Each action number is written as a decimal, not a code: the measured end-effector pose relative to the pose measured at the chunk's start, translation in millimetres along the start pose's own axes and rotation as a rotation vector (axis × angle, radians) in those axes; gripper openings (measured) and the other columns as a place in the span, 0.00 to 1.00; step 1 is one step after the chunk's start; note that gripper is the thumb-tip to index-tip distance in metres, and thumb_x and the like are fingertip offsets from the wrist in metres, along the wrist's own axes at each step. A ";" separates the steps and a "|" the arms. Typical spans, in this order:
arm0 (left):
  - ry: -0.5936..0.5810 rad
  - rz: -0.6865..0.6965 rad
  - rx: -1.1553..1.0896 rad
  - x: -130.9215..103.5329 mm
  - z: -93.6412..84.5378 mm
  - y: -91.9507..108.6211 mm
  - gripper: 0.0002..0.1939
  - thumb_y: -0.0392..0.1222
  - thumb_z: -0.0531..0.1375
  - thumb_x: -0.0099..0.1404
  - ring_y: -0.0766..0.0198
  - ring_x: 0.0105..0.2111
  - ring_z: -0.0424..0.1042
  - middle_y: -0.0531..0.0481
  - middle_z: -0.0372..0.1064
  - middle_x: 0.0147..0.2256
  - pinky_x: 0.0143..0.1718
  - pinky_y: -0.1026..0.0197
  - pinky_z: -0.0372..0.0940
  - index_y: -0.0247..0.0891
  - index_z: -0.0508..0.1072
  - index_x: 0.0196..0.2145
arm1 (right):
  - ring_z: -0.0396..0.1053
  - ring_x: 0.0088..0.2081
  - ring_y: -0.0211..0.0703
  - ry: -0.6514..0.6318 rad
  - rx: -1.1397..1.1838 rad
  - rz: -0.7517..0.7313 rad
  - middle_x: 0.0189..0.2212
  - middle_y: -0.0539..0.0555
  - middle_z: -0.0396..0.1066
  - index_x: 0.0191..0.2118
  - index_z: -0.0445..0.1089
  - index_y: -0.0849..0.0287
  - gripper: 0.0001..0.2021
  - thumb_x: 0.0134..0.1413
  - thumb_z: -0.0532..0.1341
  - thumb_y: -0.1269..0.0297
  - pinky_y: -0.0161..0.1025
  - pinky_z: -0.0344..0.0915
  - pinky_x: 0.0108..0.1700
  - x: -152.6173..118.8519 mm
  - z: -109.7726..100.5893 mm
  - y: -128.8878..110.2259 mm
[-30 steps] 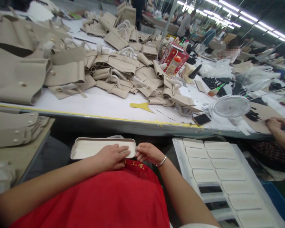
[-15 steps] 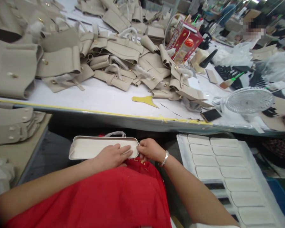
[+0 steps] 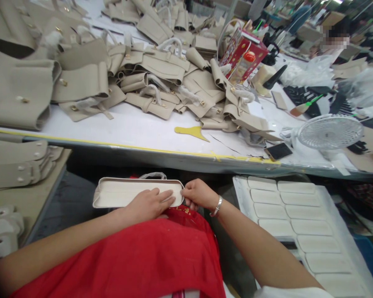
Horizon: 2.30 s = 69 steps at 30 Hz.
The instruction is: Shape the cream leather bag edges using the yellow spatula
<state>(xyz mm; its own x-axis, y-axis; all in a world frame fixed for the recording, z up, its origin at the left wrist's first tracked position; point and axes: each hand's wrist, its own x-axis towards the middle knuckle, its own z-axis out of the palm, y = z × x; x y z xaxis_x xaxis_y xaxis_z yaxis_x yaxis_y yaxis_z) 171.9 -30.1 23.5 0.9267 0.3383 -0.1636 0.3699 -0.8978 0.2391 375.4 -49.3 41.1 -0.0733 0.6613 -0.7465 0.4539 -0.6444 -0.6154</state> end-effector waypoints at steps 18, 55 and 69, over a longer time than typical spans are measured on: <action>0.057 0.010 -0.058 0.6 0.3 -4.2 0.22 0.49 0.52 0.64 0.56 0.36 0.65 0.44 0.62 0.51 0.31 0.57 0.63 0.38 0.62 0.53 | 0.61 0.12 0.30 0.078 0.204 -0.097 0.12 0.48 0.66 0.21 0.60 0.61 0.22 0.42 0.62 0.45 0.26 0.57 0.14 8.1 15.3 21.6; -0.116 -0.385 -0.499 -62.3 -50.5 -125.3 0.25 0.54 0.61 0.51 0.55 0.42 0.67 0.44 0.67 0.43 0.42 0.59 0.61 0.37 0.67 0.43 | 0.67 0.23 0.36 0.073 -0.257 -0.347 0.23 0.51 0.70 0.33 0.66 0.62 0.21 0.44 0.61 0.46 0.32 0.63 0.26 9.4 -21.4 10.8; 0.146 -0.071 -0.555 3.6 -19.1 -66.5 0.15 0.36 0.54 0.58 0.64 0.37 0.71 0.53 0.74 0.38 0.40 0.69 0.61 0.40 0.75 0.41 | 0.67 0.33 0.39 0.341 -0.926 -0.966 0.33 0.56 0.72 0.40 0.72 0.60 0.14 0.60 0.50 0.61 0.32 0.57 0.35 21.4 0.2 2.4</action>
<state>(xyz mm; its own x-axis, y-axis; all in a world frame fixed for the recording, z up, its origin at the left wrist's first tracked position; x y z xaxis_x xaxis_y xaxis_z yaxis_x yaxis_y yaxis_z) 152.0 36.2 25.3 0.8833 0.4630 -0.0735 0.3745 -0.6026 0.7047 374.7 -36.8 23.6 -0.5357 0.8424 0.0573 0.7771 0.5185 -0.3567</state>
